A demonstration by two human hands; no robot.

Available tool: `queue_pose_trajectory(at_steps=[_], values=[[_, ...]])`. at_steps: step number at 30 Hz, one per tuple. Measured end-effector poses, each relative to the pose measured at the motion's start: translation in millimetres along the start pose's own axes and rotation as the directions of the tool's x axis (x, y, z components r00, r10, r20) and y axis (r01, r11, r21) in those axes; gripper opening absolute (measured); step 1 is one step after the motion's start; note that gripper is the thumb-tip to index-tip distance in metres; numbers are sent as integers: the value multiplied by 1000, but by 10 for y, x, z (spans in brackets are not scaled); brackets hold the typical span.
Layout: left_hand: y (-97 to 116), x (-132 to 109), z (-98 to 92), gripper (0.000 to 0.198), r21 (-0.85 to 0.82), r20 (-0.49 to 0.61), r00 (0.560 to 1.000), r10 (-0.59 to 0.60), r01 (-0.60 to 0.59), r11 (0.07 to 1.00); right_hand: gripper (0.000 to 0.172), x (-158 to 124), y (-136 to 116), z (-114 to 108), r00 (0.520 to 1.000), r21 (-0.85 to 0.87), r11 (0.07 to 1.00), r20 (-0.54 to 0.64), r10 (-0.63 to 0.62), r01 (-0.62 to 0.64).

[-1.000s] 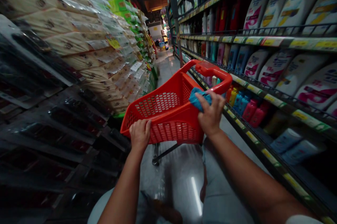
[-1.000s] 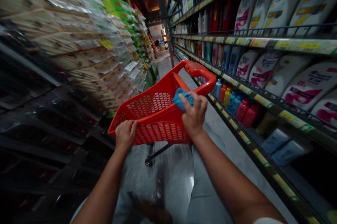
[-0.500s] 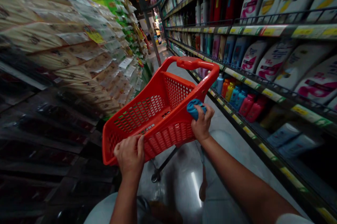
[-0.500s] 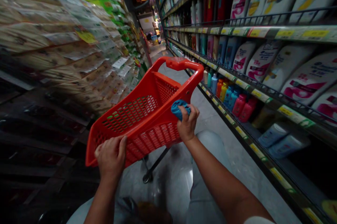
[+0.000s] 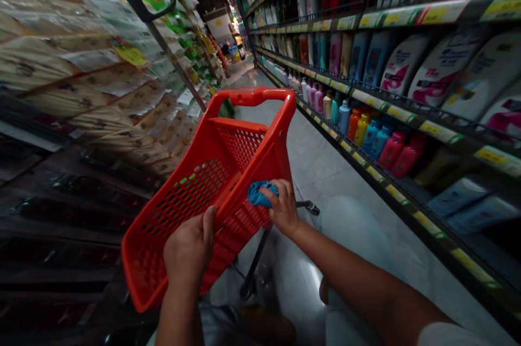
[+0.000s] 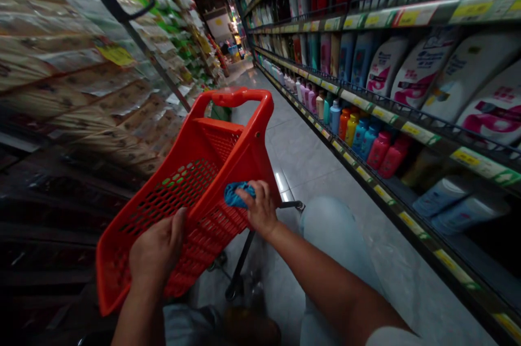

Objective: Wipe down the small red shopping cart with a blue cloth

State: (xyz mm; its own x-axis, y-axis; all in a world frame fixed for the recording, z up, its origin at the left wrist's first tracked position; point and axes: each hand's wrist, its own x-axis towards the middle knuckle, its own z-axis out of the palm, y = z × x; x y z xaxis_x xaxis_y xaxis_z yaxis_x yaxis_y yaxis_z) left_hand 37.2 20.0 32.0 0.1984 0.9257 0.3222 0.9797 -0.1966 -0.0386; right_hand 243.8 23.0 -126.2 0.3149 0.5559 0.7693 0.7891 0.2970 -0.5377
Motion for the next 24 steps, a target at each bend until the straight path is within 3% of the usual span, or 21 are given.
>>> queue_pose_trajectory(at_steps=[1, 3, 5, 7, 9, 12, 15, 17, 20, 21, 22, 24], values=[[-21, -6, 25, 57, 16, -52, 997, 53, -52, 999, 59, -160, 20, 90, 999, 4, 1000, 36, 20, -20], [-74, -34, 72, 58, 43, -145, 980, 137, -132, 990, 59, -407, 106, 214, 983, -5, 984, 53, 178, -178], [-121, -65, 100, 58, 80, -211, 956, 203, -190, 979, 59, -466, 162, 274, 913, 7, 913, -2, 408, -408], [-154, -88, 110, 57, 119, -257, 935, 245, -221, 968, 61, -315, 111, 304, 843, 85, 845, -67, 533, -527], [-173, -105, 110, 54, 142, -290, 915, 281, -249, 958, 65, -36, -42, 329, 859, 190, 855, -85, 505, -483], [-190, -130, 105, 52, 177, -319, 900, 298, -252, 951, 63, 277, -275, 371, 941, 250, 919, -66, 331, -305], [-203, -146, 108, 49, 215, -317, 898, 306, -247, 945, 52, 146, -255, 423, 947, 206, 930, -43, 319, -304], [-204, -144, 116, 47, 222, -318, 895, 314, -252, 942, 52, -133, -86, 468, 858, 210, 840, -10, 513, -500], [-185, -124, 129, 47, 220, -341, 882, 326, -262, 940, 55, -477, 216, 540, 598, 216, 577, 47, 800, -788], [-175, -116, 133, 48, 221, -346, 881, 323, -258, 940, 53, -508, 286, 561, 542, 211, 520, 57, 839, -828], [-166, -109, 136, 48, 222, -347, 880, 324, -258, 940, 52, -485, 329, 578, 513, 207, 492, 60, 856, -845], [-151, -97, 145, 47, 226, -351, 880, 321, -253, 941, 54, -298, 332, 593, 503, 210, 483, 55, 863, -850]])
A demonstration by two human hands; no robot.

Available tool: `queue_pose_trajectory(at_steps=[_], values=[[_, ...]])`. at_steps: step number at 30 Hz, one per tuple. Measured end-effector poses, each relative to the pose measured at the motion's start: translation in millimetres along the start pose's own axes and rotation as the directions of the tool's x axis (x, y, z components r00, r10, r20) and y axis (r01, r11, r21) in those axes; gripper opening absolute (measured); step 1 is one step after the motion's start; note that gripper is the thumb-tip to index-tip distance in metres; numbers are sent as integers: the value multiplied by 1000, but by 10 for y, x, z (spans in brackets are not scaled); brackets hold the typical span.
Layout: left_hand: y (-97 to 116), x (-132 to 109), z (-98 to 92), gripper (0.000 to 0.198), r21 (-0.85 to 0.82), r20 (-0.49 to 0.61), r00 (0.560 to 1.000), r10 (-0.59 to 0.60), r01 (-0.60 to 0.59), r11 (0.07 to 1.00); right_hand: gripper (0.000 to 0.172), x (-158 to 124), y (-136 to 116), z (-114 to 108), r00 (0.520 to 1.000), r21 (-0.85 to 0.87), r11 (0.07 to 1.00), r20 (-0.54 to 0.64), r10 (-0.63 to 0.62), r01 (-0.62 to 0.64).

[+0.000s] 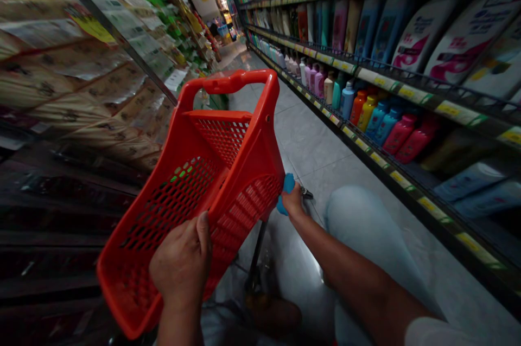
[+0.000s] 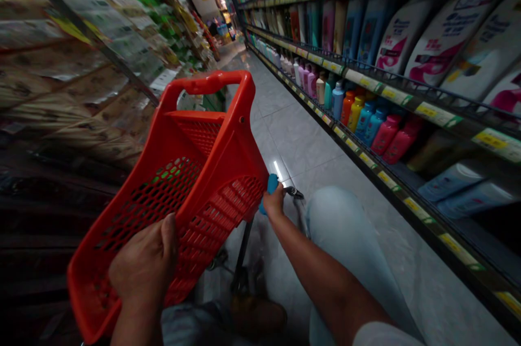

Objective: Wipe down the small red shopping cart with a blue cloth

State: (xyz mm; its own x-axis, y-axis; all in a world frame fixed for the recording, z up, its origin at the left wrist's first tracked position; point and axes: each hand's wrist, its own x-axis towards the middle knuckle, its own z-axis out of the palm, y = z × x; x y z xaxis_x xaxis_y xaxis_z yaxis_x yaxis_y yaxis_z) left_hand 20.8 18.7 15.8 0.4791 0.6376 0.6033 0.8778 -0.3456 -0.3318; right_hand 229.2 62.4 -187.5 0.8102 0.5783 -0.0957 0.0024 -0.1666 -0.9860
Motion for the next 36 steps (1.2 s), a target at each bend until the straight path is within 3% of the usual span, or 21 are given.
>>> queue_pose_trajectory(at_steps=[1, 3, 6, 7, 8, 12, 13, 15, 16, 18, 20, 21, 22, 23, 25, 26, 28, 30, 33, 34, 36], values=[[3, 2, 7, 47, 7, -2, 1000, -5, 5, 1000, 58, 41, -135, 23, 1000, 11, 1000, -8, -24, 24], [5, -2, 23, 48, 18, -1, 1000, -9, 9, 1000, 67, 88, -422, 50, 982, 48, 981, -20, -189, 189], [3, -10, 45, 49, 39, 20, 1000, -23, 22, 999, 69, 49, -618, 43, 844, 74, 841, -26, -535, 536], [5, -9, 49, 49, 45, 30, 999, -32, 30, 999, 66, 12, -586, 41, 803, 60, 801, -18, -596, 596], [9, -4, 50, 49, 47, 42, 998, -41, 39, 998, 62, -31, -516, 45, 796, 40, 795, -11, -606, 605], [56, 49, 30, 53, 48, 123, 990, -74, 68, 997, 57, -314, -211, 141, 927, 7, 930, -85, -365, 367], [73, 68, 25, 54, 48, 143, 986, -83, 77, 996, 58, -430, -197, 172, 942, 13, 945, -95, -323, 326], [106, 102, 22, 56, 49, 161, 982, -102, 95, 994, 63, -710, -241, 214, 930, 16, 930, -30, -367, 367], [120, 116, 22, 56, 48, 166, 980, -108, 101, 994, 66, -852, -270, 219, 898, 19, 899, 37, -438, 438], [136, 135, 23, 57, 51, 172, 978, -116, 109, 993, 70, -1055, -269, 196, 768, 45, 784, 172, -617, 619], [140, 143, 21, 58, 60, 179, 976, -126, 117, 991, 67, -1055, -153, 143, 608, 61, 640, 251, -753, 766], [140, 143, 18, 58, 62, 183, 975, -128, 118, 991, 63, -968, -67, 114, 575, 47, 606, 264, -774, 794], [141, 142, 16, 58, 62, 185, 974, -130, 121, 991, 59, -839, 19, 90, 604, 12, 626, 248, -758, 780], [145, 141, 14, 58, 62, 185, 973, -136, 126, 990, 55, -692, 92, 76, 690, -40, 697, 194, -698, 716], [163, 144, 16, 59, 63, 189, 971, -147, 137, 988, 51, -458, 161, 84, 883, -114, 878, -7, -469, 465], [177, 149, 21, 60, 62, 190, 970, -151, 142, 988, 50, -421, 154, 106, 929, -114, 932, -100, -355, 344], [209, 167, 36, 60, 59, 184, 970, -159, 151, 987, 53, -559, 89, 168, 951, -90, 961, -144, -273, 262], [234, 191, 53, 59, 49, 179, 970, -166, 160, 986, 57, -894, 29, 218, 930, -58, 928, 4, -369, 368], [244, 219, 76, 59, 31, 187, 967, -171, 168, 985, 59, -1252, 48, 214, 798, 60, 835, 261, -543, 548], [243, 223, 83, 59, 24, 193, 966, -171, 170, 985, 57, -1240, 70, 196, 795, 75, 836, 275, -542, 544], [246, 229, 97, 58, 7, 211, 962, -171, 174, 985, 50, -1038, 82, 166, 889, 41, 904, 170, -426, 425]])
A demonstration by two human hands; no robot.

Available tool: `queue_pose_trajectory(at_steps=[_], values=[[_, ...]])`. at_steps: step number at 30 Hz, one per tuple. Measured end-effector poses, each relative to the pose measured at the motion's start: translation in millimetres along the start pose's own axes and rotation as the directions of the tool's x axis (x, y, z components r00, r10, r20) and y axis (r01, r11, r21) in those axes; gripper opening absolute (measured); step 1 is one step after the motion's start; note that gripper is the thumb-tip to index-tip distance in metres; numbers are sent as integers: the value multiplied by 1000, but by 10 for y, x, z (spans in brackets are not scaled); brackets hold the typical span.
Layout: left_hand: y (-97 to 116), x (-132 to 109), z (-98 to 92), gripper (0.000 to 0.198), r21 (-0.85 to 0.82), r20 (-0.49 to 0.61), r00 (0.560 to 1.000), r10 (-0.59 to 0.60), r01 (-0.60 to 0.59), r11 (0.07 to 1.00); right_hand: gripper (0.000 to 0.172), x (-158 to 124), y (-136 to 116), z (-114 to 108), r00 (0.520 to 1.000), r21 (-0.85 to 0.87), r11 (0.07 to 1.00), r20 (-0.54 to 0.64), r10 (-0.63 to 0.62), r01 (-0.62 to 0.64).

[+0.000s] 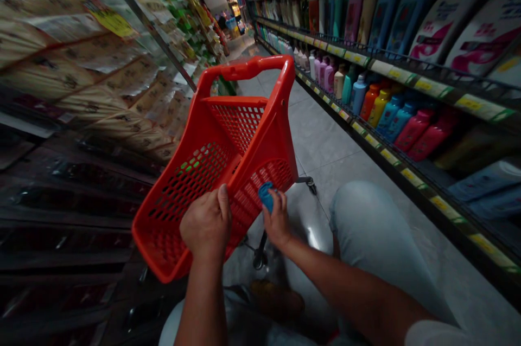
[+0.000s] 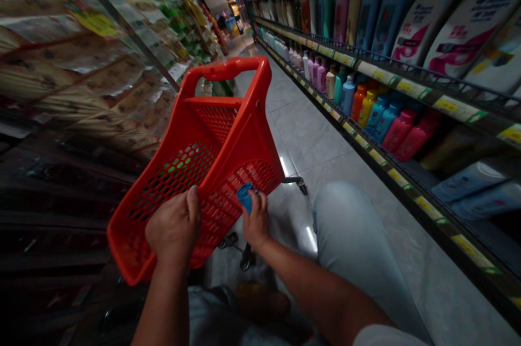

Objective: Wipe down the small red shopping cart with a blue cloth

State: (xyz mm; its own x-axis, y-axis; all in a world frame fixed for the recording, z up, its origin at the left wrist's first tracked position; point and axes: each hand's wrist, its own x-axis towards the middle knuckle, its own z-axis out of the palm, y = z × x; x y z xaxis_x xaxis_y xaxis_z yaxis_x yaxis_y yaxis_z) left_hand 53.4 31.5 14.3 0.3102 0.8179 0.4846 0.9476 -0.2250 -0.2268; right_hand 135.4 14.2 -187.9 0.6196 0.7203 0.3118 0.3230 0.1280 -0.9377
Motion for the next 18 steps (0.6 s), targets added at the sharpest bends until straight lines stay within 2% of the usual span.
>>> queue_pose_trajectory(at_steps=[2, 3, 4, 6, 7, 9, 11, 13, 15, 17, 18], values=[[21, 13, 6, 57, -25, 19, 1000, -11, 11, 1000, 49, 253, 36, -47, 960, -5, 979, -195, 200, -205], [35, 25, 0, 57, -40, 29, 999, -21, 22, 999, 50, 342, -8, -53, 948, 3, 974, -227, 223, -228], [48, 41, -15, 57, -60, 44, 999, -30, 32, 998, 52, 376, -97, -49, 955, 9, 980, -220, 198, -201], [46, 79, -79, 55, -132, 114, 993, -16, 31, 991, 58, 269, -353, -24, 993, 21, 999, -114, 29, -27], [19, 92, -126, 53, -187, 170, 985, 19, 14, 982, 61, 155, -476, -14, 996, 30, 996, -37, -77, 78], [-110, 83, -229, 49, -310, 282, 954, 107, -15, 951, 66, -59, -609, -27, 959, 58, 964, 100, -264, 259], [-323, 7, -306, 47, -378, 373, 917, 145, 7, 926, 64, -99, -551, -87, 935, 57, 947, 152, -322, 317], [-558, -123, -329, 49, -361, 449, 889, 92, 86, 928, 57, 67, -383, -153, 972, 9, 975, 86, -220, 220], [-732, -267, -297, 56, -338, 488, 873, 7, 181, 924, 53, 277, -262, -174, 998, -18, 999, -54, -46, 45], [-798, -377, -244, 59, -346, 480, 876, -52, 244, 906, 55, 328, -309, -147, 994, -17, 1000, -106, 1, -3], [-791, -410, -221, 58, -359, 468, 882, -64, 255, 898, 58, 257, -395, -125, 996, -14, 999, -86, -31, 30]])
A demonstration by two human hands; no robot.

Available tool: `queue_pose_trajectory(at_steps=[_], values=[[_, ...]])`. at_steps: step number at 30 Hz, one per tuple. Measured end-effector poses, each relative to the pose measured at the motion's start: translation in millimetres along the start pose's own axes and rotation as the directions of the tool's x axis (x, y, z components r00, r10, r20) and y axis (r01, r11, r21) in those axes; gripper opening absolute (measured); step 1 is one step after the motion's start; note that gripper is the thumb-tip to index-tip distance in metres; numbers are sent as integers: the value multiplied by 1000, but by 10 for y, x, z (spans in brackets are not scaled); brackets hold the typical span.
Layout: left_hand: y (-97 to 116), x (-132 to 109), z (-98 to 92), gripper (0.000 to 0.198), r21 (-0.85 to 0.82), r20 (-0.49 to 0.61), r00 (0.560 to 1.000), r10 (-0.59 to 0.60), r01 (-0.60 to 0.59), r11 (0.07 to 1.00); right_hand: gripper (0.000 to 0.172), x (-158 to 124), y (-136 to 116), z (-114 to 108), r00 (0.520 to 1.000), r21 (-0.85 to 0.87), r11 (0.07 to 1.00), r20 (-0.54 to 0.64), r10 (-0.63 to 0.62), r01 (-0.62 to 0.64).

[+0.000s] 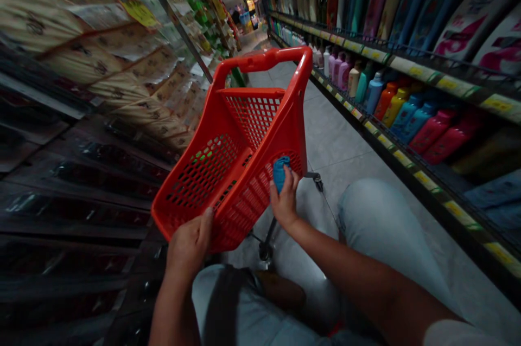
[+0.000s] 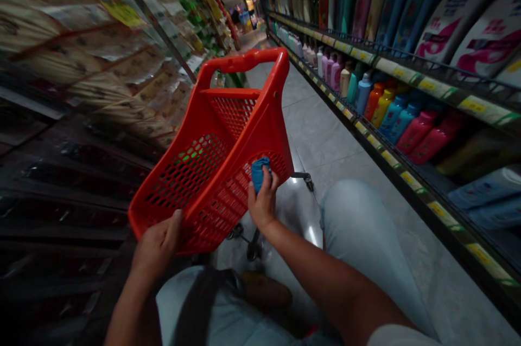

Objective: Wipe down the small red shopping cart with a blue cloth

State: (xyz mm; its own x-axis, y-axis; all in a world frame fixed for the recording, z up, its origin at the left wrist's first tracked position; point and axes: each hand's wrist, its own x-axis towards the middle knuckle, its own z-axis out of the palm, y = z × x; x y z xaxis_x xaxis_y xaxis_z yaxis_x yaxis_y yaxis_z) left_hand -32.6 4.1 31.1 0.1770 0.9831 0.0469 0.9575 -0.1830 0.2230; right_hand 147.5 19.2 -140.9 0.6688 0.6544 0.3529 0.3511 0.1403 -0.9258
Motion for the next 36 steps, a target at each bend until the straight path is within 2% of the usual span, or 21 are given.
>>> queue_pose_trajectory(at_steps=[3, 5, 7, 8, 9, 11, 12, 14, 15, 17, 18, 20, 21, 22, 24, 25, 27, 30, 32, 34, 36], values=[[74, -10, 69, 55, -24, -18, 999, 26, -27, 999, 62, -483, -300, 0, 958, 61, 973, 172, -231, 224], [133, -2, 80, 53, -39, -29, 998, 50, -51, 998, 60, -790, -331, -31, 858, 142, 906, 289, -424, 400], [160, 4, 82, 53, -48, -48, 997, 61, -64, 997, 57, -879, -169, -56, 767, 192, 844, 353, -535, 500], [164, 6, 85, 54, -50, -58, 996, 63, -66, 997, 55, -830, -41, -55, 772, 181, 851, 360, -524, 493], [164, 7, 90, 54, -50, -64, 996, 64, -67, 996, 53, -735, 94, -40, 821, 143, 889, 343, -457, 436], [169, 11, 106, 56, -40, -70, 995, 67, -70, 997, 47, -500, 309, 25, 960, 28, 985, 219, -175, 173], [178, 16, 117, 57, -32, -72, 995, 69, -72, 997, 45, -413, 357, 67, 990, -10, 1000, 138, -14, 16], [210, 32, 139, 57, -21, -82, 994, 70, -72, 997, 44, -394, 310, 132, 985, -19, 986, 45, 165, -164], [230, 45, 150, 56, -16, -89, 994, 70, -72, 997, 44, -472, 231, 145, 984, -3, 987, 65, 163, -163], [271, 75, 175, 55, -10, -109, 992, 69, -71, 997, 46, -738, 36, 127, 977, 62, 997, 212, 23, -37], [289, 91, 190, 55, -5, -118, 991, 70, -71, 997, 49, -871, -47, 103, 948, 103, 994, 313, -64, 33], [318, 111, 222, 56, 5, -135, 988, 74, -74, 997, 53, -1002, -135, 50, 891, 171, 979, 421, -172, 109], [331, 114, 240, 56, 11, -145, 986, 79, -78, 997, 51, -969, -140, 31, 892, 185, 977, 418, -175, 105], [346, 111, 259, 56, 17, -157, 984, 85, -83, 996, 48, -873, -129, 20, 918, 181, 981, 373, -135, 70], [390, 89, 300, 56, 28, -185, 978, 102, -98, 995, 40, -569, -110, 18, 978, 149, 987, 206, 25, -57], [422, 72, 322, 56, 31, -198, 974, 114, -110, 993, 39, -415, -128, 14, 986, 130, 984, 130, 104, -121], [504, 37, 369, 57, 27, -218, 965, 148, -146, 989, 41, -226, -242, -33, 991, 132, 983, 59, 122, -128], [625, -9, 439, 57, 3, -228, 950, 213, -218, 976, 49, -352, -442, -230, 987, 194, 979, 132, -94, 67], [655, -35, 472, 52, -31, -230, 927, 298, -313, 949, 52, -570, -415, -391, 960, 214, 965, 201, -194, 151], [629, -57, 493, 47, -66, -226, 876, 425, -449, 891, 49, -724, -236, -518, 954, 180, 974, 238, -181, 140], [570, -71, 509, 44, -70, -233, 801, 551, -579, 813, 43, -757, -34, -593, 971, 109, 993, 228, -75, 51]])
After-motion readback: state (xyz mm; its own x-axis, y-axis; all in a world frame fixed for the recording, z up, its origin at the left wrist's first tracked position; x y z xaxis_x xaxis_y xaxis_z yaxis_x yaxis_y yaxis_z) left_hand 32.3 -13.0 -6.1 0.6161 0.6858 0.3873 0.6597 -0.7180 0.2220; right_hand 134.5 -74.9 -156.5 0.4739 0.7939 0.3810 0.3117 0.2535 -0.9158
